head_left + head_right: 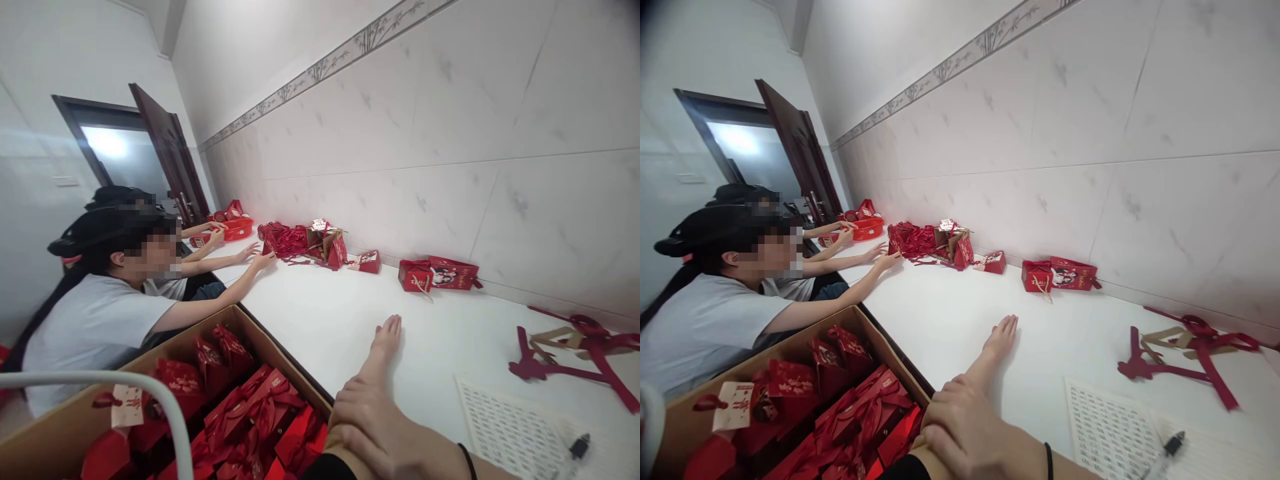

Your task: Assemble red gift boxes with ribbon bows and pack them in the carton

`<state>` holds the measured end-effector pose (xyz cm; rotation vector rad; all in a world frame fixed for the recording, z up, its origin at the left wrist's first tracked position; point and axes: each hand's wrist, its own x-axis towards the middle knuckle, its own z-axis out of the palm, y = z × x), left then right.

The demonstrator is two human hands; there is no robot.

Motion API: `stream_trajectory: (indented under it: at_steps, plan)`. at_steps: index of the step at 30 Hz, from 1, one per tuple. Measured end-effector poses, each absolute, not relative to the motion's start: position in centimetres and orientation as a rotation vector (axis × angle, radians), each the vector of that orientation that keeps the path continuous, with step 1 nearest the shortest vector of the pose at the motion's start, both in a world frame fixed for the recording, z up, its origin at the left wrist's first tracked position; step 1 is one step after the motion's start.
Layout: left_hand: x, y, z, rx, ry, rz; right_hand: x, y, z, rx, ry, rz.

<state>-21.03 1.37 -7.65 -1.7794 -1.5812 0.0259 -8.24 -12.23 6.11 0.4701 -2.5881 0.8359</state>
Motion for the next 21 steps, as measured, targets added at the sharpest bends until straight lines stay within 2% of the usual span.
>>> stream_trajectory:
  at_steps: [8, 16, 21]
  plan:
    - [-20.2, 0.8, -5.1, -2.158, -2.054, -0.535, -9.2, -17.0, 2.4, 0.573, -2.392, 0.305]
    - [-19.8, 0.2, -4.2, -2.16, -2.3, -0.776, -9.6, -16.9, 3.3, 0.566, -2.217, 0.445]
    - [-19.7, 1.5, -2.9, -2.033, -2.326, -1.155, -10.3, -14.6, 3.3, 0.534, -2.379, 0.441]
